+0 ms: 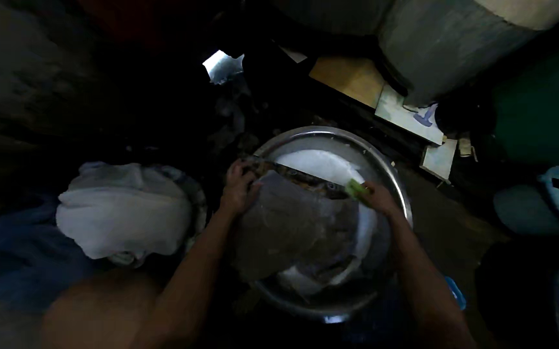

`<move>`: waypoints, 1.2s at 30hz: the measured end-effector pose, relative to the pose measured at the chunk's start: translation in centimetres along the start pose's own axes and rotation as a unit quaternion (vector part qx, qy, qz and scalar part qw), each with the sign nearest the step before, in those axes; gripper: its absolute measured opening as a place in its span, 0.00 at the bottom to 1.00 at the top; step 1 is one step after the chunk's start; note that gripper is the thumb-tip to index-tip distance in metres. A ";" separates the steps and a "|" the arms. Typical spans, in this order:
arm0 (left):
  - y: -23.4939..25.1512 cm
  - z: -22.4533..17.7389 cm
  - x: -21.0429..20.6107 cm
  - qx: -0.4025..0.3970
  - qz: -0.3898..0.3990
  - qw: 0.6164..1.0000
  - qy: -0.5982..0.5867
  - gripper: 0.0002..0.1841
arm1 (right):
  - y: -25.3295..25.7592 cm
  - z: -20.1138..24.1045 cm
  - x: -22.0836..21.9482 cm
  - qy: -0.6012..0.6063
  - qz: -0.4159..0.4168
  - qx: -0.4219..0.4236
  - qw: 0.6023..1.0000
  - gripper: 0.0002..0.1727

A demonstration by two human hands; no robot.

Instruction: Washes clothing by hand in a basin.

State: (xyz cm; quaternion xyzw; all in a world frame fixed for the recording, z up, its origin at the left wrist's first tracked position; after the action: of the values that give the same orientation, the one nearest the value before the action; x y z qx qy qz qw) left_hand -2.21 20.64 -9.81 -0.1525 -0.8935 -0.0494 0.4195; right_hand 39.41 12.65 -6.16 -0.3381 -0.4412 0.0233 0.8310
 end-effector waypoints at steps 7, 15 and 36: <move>0.6 -1.0 0.6 0.120 0.036 0.991 -0.037 0.15 | 10.3 4.4 -6.7 0.022 -0.019 -0.039 0.999 0.26; 0.8 -1.3 -0.3 0.113 0.029 0.993 0.020 0.21 | 5.2 19.8 -9.0 0.509 -0.033 0.193 0.838 0.33; 0.3 -1.4 -0.9 0.040 0.025 0.994 0.102 0.24 | -3.9 7.6 -13.2 0.111 -0.144 -0.062 0.981 0.38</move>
State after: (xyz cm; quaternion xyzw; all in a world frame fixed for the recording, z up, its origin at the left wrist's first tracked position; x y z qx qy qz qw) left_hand -0.55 20.43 -9.58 -0.1515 -0.8435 -0.0182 0.5150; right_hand 24.64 9.29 -10.47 -0.3221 -0.3906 -0.1615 0.8471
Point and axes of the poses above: each hand's wrist, its own y-axis towards the middle knuckle, its own x-axis out of the back of the hand, z = x × y, the point moved 1 cm from there along y, towards the middle knuckle, and after that the axes turned 4 degrees about -z, right-handed, at the moved point
